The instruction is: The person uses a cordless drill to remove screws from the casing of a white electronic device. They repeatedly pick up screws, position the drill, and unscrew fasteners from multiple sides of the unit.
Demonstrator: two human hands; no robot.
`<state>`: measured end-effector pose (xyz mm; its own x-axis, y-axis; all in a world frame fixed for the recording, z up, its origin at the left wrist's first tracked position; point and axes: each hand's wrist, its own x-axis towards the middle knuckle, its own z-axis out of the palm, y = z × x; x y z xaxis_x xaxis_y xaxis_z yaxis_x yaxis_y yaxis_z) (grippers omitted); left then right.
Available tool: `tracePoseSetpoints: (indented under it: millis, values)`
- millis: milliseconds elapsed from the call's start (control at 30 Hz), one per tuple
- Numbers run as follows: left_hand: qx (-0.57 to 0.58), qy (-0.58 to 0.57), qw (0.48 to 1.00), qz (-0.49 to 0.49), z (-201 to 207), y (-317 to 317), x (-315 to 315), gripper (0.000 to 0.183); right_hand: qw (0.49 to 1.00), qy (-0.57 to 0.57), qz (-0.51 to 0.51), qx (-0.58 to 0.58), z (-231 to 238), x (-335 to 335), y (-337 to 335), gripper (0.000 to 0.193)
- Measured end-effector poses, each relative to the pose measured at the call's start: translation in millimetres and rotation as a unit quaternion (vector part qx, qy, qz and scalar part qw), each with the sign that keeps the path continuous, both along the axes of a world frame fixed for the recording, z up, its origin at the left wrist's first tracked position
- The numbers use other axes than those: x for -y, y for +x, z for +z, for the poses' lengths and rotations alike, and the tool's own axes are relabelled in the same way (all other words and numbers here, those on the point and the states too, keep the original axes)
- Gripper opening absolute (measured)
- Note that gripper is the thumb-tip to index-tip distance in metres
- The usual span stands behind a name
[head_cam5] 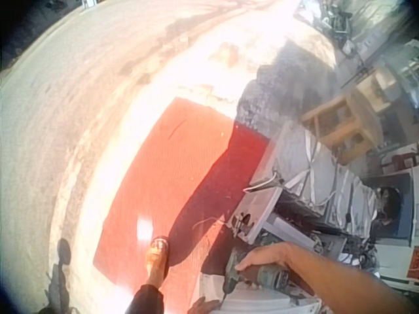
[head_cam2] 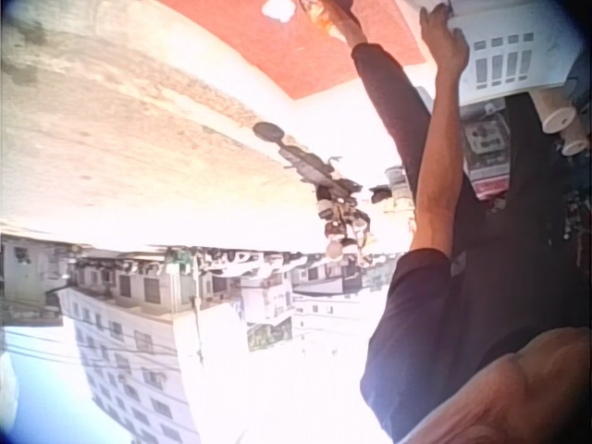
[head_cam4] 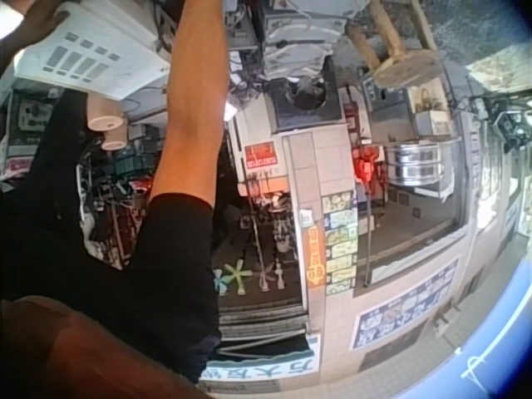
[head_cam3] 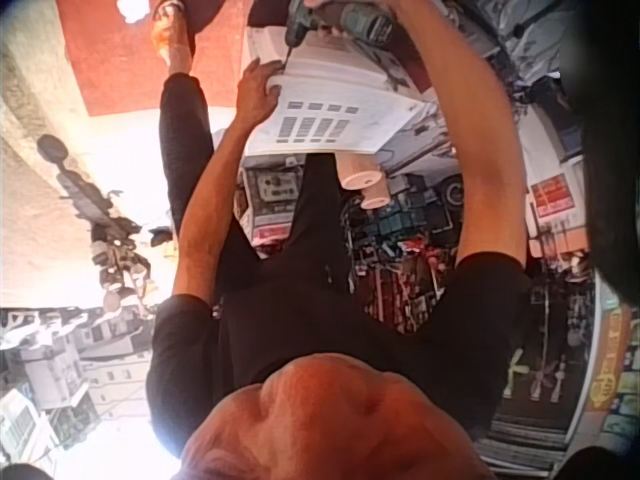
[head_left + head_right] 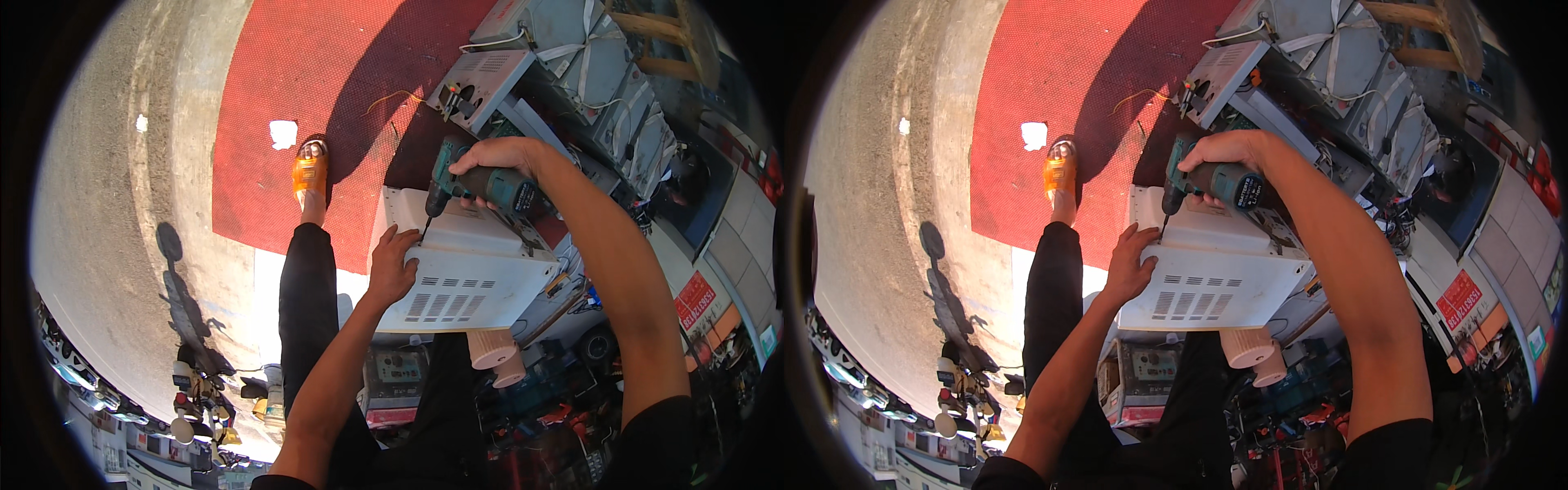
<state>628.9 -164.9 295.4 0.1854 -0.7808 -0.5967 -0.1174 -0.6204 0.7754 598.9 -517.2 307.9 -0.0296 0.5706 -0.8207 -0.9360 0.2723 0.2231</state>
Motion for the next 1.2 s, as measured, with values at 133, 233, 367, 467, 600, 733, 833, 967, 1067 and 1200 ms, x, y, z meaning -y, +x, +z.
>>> tracePoseSetpoints:
  millis: [133, 233, 367, 467, 600, 733, 833, 967, 1067, 1200]
  values:
    - [0.01, 0.017, 1.0, 0.007, 0, -3, 2, 0.052, 1.0, 0.019, -0.021, -0.002, -8, 2, -4, 0.039]
    - [0.02, 0.01, 1.0, 0.019, -2, -6, 2, 0.048, 1.0, 0.017, -0.024, -0.01, -9, 5, -9, 0.039]
    - [0.039, -0.02, 0.998, 0.036, -7, -9, 0, 0.043, 1.0, 0.001, -0.026, -0.017, -10, 7, -16, 0.041]
    - [0.038, -0.038, 0.998, 0.044, -12, -11, 0, 0.041, 0.999, 0.02, -0.041, -0.019, -11, 9, -20, 0.041]
    - [0.042, -0.058, 0.996, 0.048, -15, -14, -1, 0.042, 0.998, 0.037, -0.047, -0.029, -16, 9, -21, 0.04]
    - [0.047, -0.051, 0.997, 0.043, -16, -15, -2, 0.042, 0.998, 0.03, -0.041, -0.027, -19, 8, -21, 0.04]
    - [0.051, -0.046, 0.997, 0.042, -15, -16, -1, 0.042, 0.999, 0.02, -0.029, -0.017, -19, 8, -19, 0.04]
    - [0.054, -0.049, 0.996, 0.049, -15, -16, -1, 0.041, 1.0, 0.007, -0.017, -0.017, -17, 7, -17, 0.039]
    - [0.055, -0.048, 0.996, 0.055, -16, -17, -1, 0.041, 1.0, 0.008, -0.022, -0.01, -15, 7, -17, 0.039]
    - [0.053, -0.044, 0.996, 0.062, -17, -17, -1, 0.04, 1.0, 0.015, -0.02, -0.019, -13, 6, -15, 0.04]
